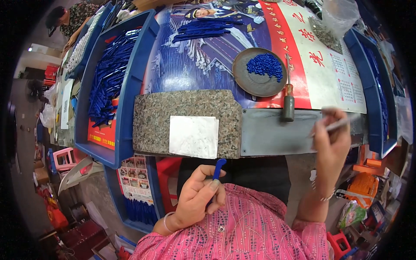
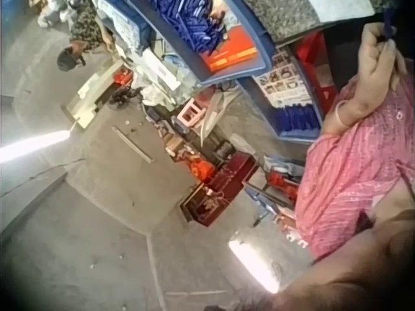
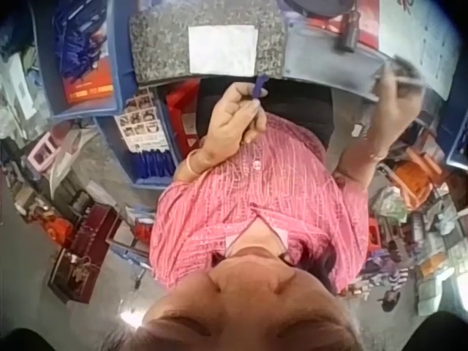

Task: The person is assembling and inspecting small blue plastic pen components using a thin metal tool at a workstation.

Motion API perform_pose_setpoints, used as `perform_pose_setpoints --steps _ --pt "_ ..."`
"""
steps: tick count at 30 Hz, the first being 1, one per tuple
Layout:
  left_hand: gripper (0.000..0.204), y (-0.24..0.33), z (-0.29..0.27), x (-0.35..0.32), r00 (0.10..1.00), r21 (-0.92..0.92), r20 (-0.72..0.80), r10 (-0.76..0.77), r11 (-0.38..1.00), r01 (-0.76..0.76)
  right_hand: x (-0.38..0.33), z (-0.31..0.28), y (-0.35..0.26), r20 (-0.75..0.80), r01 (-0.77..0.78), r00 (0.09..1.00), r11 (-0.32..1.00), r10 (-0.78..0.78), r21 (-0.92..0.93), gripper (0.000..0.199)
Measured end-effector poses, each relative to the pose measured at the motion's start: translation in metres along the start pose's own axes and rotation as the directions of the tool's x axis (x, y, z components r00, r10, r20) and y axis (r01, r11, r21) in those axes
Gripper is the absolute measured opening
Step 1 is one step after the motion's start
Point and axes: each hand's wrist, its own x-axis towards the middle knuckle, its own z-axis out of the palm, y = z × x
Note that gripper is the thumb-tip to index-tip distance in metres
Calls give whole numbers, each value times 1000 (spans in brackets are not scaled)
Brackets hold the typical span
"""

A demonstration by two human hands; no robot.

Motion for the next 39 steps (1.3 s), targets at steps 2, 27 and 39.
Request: perform_pose_setpoints --steps 2,27,39 --pt "20 -1 -2 0 1000 7 -14 5 1000 -5 34 -14 15 50 -1 999 997 6 -82 29" --pt "30 4 -33 6 945 -535 248 -215 782 319 57 44 -7 460 163 885 879 71 -449 37" --pt "27 -1 -36 6 994 -90 -104 24 995 -34 59 15 -14 479 -401 822 911 309 100 52"
